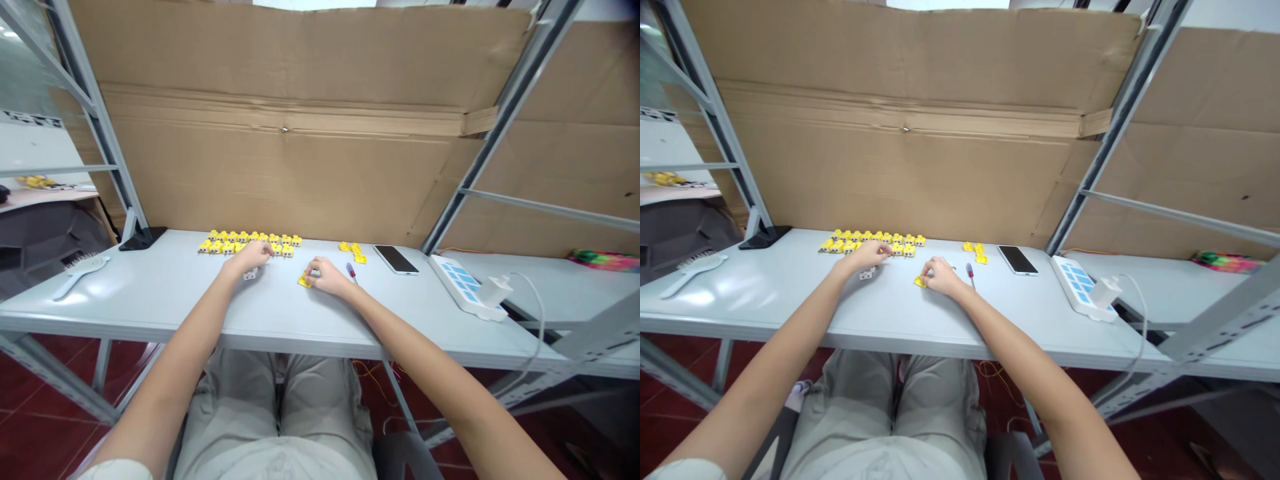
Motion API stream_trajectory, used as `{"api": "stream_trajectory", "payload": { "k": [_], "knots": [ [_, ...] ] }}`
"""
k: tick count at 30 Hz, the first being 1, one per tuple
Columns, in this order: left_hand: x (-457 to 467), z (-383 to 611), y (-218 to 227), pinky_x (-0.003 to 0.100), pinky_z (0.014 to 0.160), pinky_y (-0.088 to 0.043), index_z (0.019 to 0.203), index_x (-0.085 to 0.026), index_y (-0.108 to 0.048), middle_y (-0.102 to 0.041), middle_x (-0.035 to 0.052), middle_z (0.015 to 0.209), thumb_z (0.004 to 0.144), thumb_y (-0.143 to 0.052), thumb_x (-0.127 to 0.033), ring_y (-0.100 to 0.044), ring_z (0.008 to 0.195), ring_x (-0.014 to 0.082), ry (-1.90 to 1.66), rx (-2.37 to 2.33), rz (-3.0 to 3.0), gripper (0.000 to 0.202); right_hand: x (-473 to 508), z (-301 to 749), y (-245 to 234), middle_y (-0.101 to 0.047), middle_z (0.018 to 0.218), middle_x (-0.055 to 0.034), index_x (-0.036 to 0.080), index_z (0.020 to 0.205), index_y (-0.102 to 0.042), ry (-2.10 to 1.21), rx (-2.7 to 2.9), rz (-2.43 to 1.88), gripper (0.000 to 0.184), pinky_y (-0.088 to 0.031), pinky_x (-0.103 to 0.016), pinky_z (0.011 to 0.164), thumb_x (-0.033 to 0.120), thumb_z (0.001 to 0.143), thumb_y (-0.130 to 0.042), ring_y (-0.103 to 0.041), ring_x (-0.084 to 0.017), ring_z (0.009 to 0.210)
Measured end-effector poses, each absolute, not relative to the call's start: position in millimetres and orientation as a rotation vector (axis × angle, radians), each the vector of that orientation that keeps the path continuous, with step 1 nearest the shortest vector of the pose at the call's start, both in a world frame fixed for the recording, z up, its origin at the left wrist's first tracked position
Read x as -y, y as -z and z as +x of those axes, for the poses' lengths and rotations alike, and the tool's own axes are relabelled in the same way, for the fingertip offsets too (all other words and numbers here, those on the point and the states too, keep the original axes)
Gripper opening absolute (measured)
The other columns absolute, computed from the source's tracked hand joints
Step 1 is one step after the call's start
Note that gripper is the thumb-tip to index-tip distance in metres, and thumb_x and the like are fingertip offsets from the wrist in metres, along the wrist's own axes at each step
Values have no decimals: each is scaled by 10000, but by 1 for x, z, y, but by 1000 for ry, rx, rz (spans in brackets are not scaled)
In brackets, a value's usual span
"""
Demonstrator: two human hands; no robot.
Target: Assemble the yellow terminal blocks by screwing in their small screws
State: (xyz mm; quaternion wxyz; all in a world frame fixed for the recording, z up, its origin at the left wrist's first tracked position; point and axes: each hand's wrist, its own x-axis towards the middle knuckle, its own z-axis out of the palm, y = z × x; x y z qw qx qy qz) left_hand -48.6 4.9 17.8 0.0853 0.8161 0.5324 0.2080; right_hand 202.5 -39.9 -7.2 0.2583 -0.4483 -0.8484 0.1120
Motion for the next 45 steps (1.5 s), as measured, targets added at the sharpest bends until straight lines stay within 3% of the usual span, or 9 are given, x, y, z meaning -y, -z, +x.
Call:
{"api": "stream_trajectory", "payload": {
  "k": [3, 6, 15, 24, 28, 33, 36, 40, 45],
  "knots": [
    [-4, -79, -32, 256, 874, -510, 990, -174, -711, -721, 52, 1093, 698, -490, -182, -650, 1046, 213, -593, -1605, 2244, 366, 42, 201, 6, -632, 897, -61, 155, 768, -663, -323, 2313, -1279, 66, -428, -272, 825, 111, 774, -614, -584, -164, 835],
    [3, -98, -41, 237, 715, -526, 990, -201, -704, -719, 50, 1086, 633, -550, -239, -652, 1003, 234, -372, -1551, 2061, 391, 44, 200, 5, -627, 890, -57, 155, 783, -661, -300, 2310, -1350, 53, -426, -241, 729, 134, 797, -614, -573, -138, 737],
    [1, -94, -30, 232, 624, -485, 979, -182, -687, -696, 31, 751, 559, -724, -343, -621, 673, 165, -280, -1474, 1824, 452, 46, 198, 3, -620, 830, -47, 159, 765, -645, -234, 2316, -1337, 67, -411, -238, 687, 152, 826, -620, -543, -126, 678],
    [-2, -47, -12, 265, 514, -335, 596, -182, -572, -566, 11, 563, 685, -630, -612, -499, 539, 153, -368, -1444, 2260, 443, 48, 197, 3, -651, 883, -73, 147, 848, -666, -252, 2315, -1369, 86, -418, -242, 734, 176, 874, -590, -580, -147, 761],
    [-1, -47, -16, 269, 570, -375, 652, -173, -596, -603, 33, 637, 795, -512, -583, -537, 601, 167, -431, -1313, 2356, 442, 45, 198, 6, -678, 935, -88, 153, 887, -686, -241, 2318, -1298, 175, -434, -259, 788, 102, 888, -518, -611, -154, 803],
    [-2, -63, -26, 270, 765, -464, 998, -170, -668, -689, 78, 1077, 702, -635, -443, -626, 910, 215, -516, -1276, 2323, 404, 43, 201, 7, -721, 989, -89, 164, 980, -689, -303, 2260, -1243, 282, -465, -284, 802, 38, 865, -465, -639, -173, 860],
    [-1, -54, -19, 284, 850, -469, 1079, -186, -672, -668, 86, 1193, 670, -678, -405, -610, 1041, 243, -425, -1258, 2348, 464, 43, 202, 6, -726, 967, -74, 174, 999, -696, -330, 2273, -1207, 328, -476, -279, 785, 8, 827, -471, -645, -167, 857],
    [0, -35, -5, 288, 891, -465, 1044, -189, -678, -682, 78, 1157, 704, -667, -409, -605, 1069, 241, -463, -1202, 2387, 405, 43, 202, 6, -701, 977, -83, 161, 1031, -699, -302, 2346, -1202, 348, -468, -268, 781, -9, 784, -522, -630, -158, 825],
    [-1, -29, -2, 304, 815, -496, 986, -151, -658, -697, 100, 1013, 689, -705, -433, -644, 952, 239, -477, -1186, 2368, 412, 42, 202, 10, -645, 948, -86, 147, 1102, -685, -236, 2353, -1277, 274, -450, -288, 814, 153, 832, -637, -613, -169, 820]
  ]
}}
